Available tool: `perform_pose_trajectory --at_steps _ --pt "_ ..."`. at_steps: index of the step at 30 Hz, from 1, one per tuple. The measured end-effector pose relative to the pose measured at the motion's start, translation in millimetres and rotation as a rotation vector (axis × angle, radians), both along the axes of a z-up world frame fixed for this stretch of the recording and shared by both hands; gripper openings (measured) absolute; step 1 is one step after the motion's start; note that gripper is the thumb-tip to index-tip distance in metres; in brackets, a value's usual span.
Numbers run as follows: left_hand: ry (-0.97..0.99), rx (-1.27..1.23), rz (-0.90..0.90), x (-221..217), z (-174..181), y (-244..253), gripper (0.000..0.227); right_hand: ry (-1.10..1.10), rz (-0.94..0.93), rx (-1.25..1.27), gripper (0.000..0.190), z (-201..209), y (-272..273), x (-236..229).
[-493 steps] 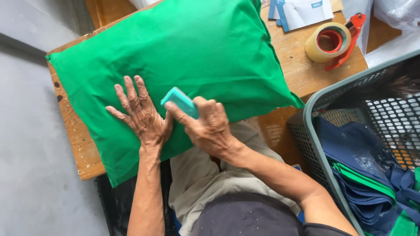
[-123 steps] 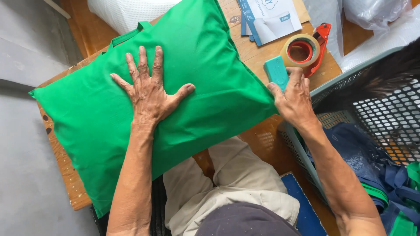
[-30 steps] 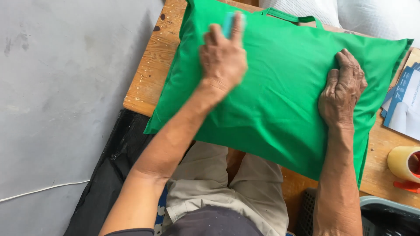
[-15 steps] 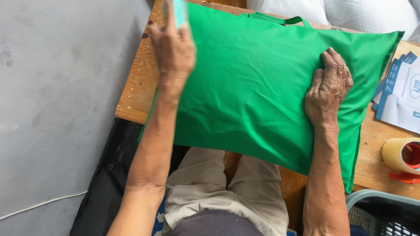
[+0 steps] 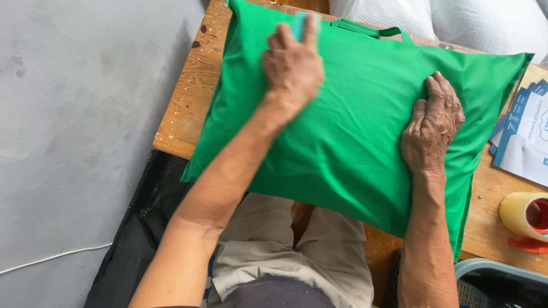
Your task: The person uses a small blue sponge to wipe the exterior and interior of a green tote bag placed on a wooden table. The person scrubs the sides, top, and bottom of the bag, then flips it to clean the inside and handles before setting the sponge down.
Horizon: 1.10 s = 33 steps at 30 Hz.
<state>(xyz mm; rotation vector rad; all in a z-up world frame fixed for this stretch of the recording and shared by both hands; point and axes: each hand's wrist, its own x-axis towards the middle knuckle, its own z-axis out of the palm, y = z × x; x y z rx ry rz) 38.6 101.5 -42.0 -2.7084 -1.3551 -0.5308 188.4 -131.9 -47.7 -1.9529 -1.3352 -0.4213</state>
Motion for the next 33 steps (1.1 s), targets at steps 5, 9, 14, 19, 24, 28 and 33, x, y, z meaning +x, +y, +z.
perform_pose_trajectory --at_steps 5,9,14,19,24,28,33 --pt "-0.231 -0.527 0.404 -105.8 13.4 87.7 0.046 -0.057 -0.047 -0.006 0.038 2.2 4.9 -6.2" --pt "-0.426 -0.84 0.169 -151.5 -64.6 134.6 0.034 -0.073 -0.055 0.003 0.038 2.5 4.8 -10.5" --pt "-0.352 -0.258 0.315 -123.7 -20.0 108.1 0.061 -0.056 -0.073 0.005 0.037 -1.9 4.1 -10.3" --pt "-0.294 -0.148 -0.029 31.1 42.8 -33.1 0.059 -0.049 -0.078 -0.004 0.038 0.1 1.8 -14.7" --pt "-0.224 0.06 -0.076 120.7 -4.5 -126.4 0.05 -0.115 -0.082 -0.011 0.04 -10.5 -3.8 -3.8" --pt "-0.017 -0.039 -0.084 88.2 -10.2 -50.6 0.063 -0.058 -0.059 -0.038 0.039 -2.5 -3.2 -10.8" --pt "0.036 -0.228 0.179 -30.2 22.4 73.5 0.067 -0.066 -0.068 -0.031 0.038 1.9 -1.2 -14.9"
